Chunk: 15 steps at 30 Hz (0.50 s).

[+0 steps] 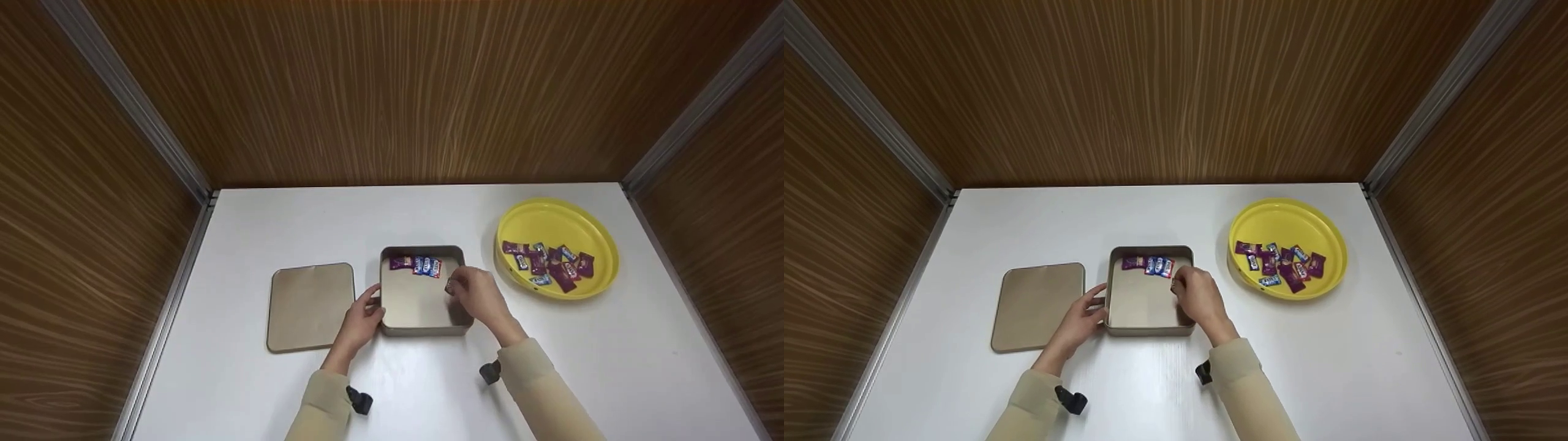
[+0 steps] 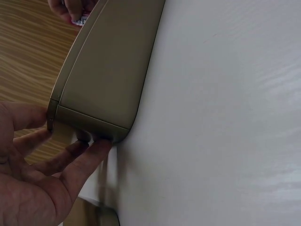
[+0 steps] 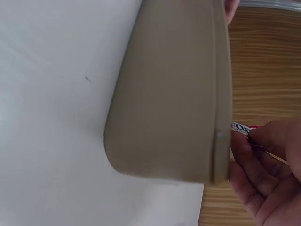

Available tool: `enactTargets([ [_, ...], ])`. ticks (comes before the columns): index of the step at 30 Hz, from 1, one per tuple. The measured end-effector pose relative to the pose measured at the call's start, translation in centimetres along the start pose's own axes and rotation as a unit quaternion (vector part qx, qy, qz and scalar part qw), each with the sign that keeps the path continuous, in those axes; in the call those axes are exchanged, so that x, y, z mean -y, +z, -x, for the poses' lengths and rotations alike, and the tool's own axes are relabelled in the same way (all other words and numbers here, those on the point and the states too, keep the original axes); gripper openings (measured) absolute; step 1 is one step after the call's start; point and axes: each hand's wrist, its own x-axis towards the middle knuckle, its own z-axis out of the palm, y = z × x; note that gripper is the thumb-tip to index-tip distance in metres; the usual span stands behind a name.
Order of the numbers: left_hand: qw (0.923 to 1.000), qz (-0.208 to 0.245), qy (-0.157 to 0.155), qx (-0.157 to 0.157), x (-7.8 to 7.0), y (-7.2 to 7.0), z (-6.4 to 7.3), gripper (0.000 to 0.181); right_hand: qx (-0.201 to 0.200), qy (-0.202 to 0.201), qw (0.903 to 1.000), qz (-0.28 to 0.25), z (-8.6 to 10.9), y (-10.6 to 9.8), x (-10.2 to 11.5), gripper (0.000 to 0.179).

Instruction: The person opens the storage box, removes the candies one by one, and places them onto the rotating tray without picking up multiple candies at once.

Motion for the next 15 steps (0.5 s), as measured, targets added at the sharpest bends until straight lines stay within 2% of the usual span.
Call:
enactTargets([
  [5, 1.0, 0.001, 0.002, 0.002, 0.0, 0.0, 0.0, 0.055, -0.042, 0.019, 0.9977, -0.049, 0.4, -1.6, -0.8, 0.003],
  [15, 0.9999, -0.005, -0.012, -0.001, 0.1, 0.0, -0.1, 0.054, -0.13, 0.05, 0.9873, -0.076, 1.4, -4.4, -3.3, 0.003],
])
